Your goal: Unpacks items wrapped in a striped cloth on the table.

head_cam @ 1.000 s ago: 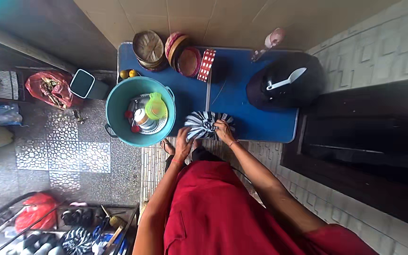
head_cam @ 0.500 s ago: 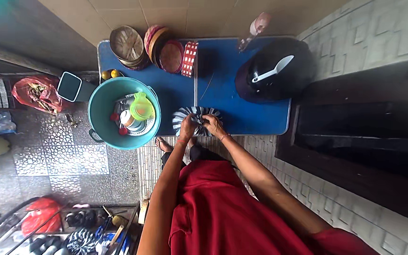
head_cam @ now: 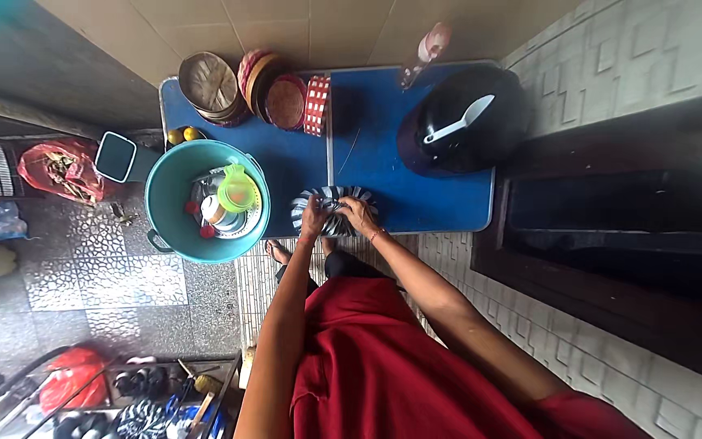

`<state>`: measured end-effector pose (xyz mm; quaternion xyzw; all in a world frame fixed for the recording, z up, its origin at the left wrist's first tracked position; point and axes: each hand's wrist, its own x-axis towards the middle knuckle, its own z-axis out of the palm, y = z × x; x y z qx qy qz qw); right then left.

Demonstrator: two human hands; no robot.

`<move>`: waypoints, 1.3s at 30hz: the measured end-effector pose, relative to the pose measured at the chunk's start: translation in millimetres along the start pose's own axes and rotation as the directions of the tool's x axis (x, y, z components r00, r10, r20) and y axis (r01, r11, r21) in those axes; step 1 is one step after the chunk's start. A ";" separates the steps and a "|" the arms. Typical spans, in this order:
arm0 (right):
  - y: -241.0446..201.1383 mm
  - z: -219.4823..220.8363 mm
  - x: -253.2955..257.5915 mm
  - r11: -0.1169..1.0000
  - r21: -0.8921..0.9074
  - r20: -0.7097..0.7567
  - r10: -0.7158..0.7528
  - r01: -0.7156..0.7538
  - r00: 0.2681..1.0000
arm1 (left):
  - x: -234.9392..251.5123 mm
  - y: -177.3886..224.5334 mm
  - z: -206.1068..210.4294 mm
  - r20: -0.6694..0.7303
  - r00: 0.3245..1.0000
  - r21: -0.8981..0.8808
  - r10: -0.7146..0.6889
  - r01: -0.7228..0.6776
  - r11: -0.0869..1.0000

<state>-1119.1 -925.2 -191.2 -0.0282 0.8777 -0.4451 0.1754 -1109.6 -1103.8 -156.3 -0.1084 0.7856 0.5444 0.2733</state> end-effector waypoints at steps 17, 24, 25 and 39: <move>6.9 -2.3 14.8 0.970 0.205 0.018 0.132 -0.133 0.991 | 55.4 -38.0 14.8 -0.016 1.000 0.028 0.005 -0.004 1.000; 11.7 -2.2 9.0 0.989 -0.093 0.065 -0.111 0.117 0.992 | 66.4 -51.3 25.5 0.033 0.999 -0.073 -0.044 0.046 0.996; 11.6 -2.8 9.9 0.982 -0.131 0.079 -0.127 0.137 0.989 | 67.1 -51.6 25.8 0.039 0.998 -0.096 -0.049 0.052 0.994; 5.1 6.2 17.3 0.934 -0.270 0.062 -0.224 0.233 0.972 | 49.0 -33.1 10.7 0.082 0.996 -0.074 -0.016 0.022 0.997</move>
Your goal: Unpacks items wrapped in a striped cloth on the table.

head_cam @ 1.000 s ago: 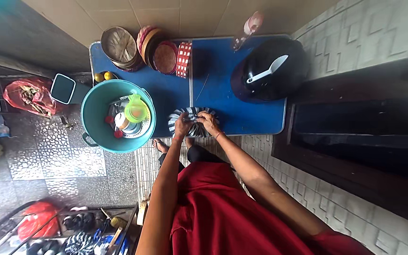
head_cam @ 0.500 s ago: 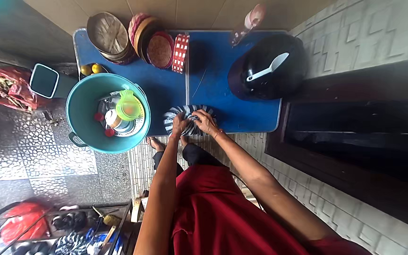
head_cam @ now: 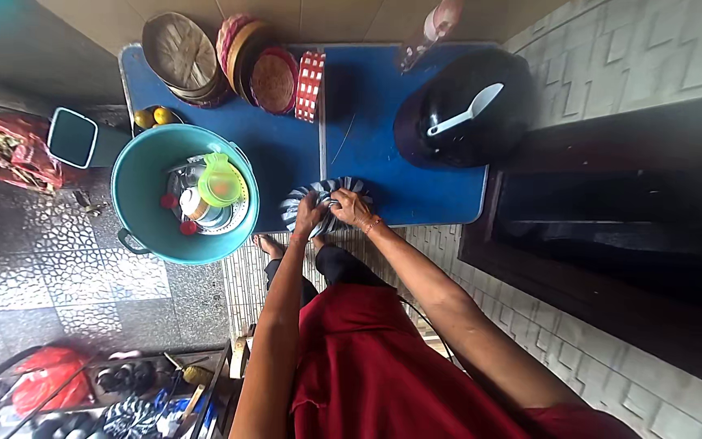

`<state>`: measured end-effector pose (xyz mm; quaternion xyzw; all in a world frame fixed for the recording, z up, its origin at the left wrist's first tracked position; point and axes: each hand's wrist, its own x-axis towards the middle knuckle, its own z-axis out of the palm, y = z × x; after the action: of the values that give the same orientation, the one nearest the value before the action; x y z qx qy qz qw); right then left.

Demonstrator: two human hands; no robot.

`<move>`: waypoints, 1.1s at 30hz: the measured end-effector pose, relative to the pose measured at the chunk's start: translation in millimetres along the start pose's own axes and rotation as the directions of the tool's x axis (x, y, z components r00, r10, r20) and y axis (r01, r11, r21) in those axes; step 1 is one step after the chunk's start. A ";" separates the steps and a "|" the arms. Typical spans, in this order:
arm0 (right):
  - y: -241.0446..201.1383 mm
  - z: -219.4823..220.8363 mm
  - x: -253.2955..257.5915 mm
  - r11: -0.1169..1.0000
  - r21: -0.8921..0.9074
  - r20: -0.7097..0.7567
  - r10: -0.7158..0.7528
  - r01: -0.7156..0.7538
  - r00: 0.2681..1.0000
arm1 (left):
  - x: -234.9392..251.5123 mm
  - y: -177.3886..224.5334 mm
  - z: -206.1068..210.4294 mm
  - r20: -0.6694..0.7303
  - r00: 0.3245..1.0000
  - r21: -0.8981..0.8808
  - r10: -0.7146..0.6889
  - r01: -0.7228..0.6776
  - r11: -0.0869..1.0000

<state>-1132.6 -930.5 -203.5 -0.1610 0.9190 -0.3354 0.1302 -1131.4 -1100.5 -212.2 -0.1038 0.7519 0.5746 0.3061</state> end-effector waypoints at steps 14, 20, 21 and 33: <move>-14.3 7.5 -9.6 1.000 -0.008 -0.130 0.008 -0.009 0.991 | 21.5 9.1 2.4 -0.008 0.992 -0.181 -0.123 0.120 0.976; -16.0 7.6 -2.1 0.995 -0.074 -0.072 0.059 -0.064 0.996 | 19.4 13.8 5.9 -0.010 0.988 -0.139 -0.154 0.151 0.979; -15.7 6.8 0.3 0.995 -0.076 -0.070 0.062 -0.068 0.996 | 15.8 13.8 7.1 0.013 0.990 -0.242 -0.142 0.140 0.960; -31.3 -14.0 -5.9 0.980 0.119 -0.160 0.177 -0.159 0.971 | -31.8 3.0 -15.4 -0.089 0.987 0.041 0.137 -0.134 0.990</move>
<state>-1125.5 -942.9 -171.7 -0.0463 0.9181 -0.3838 0.0876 -1113.0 -1120.1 -189.1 -0.0733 0.7805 0.5753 0.2335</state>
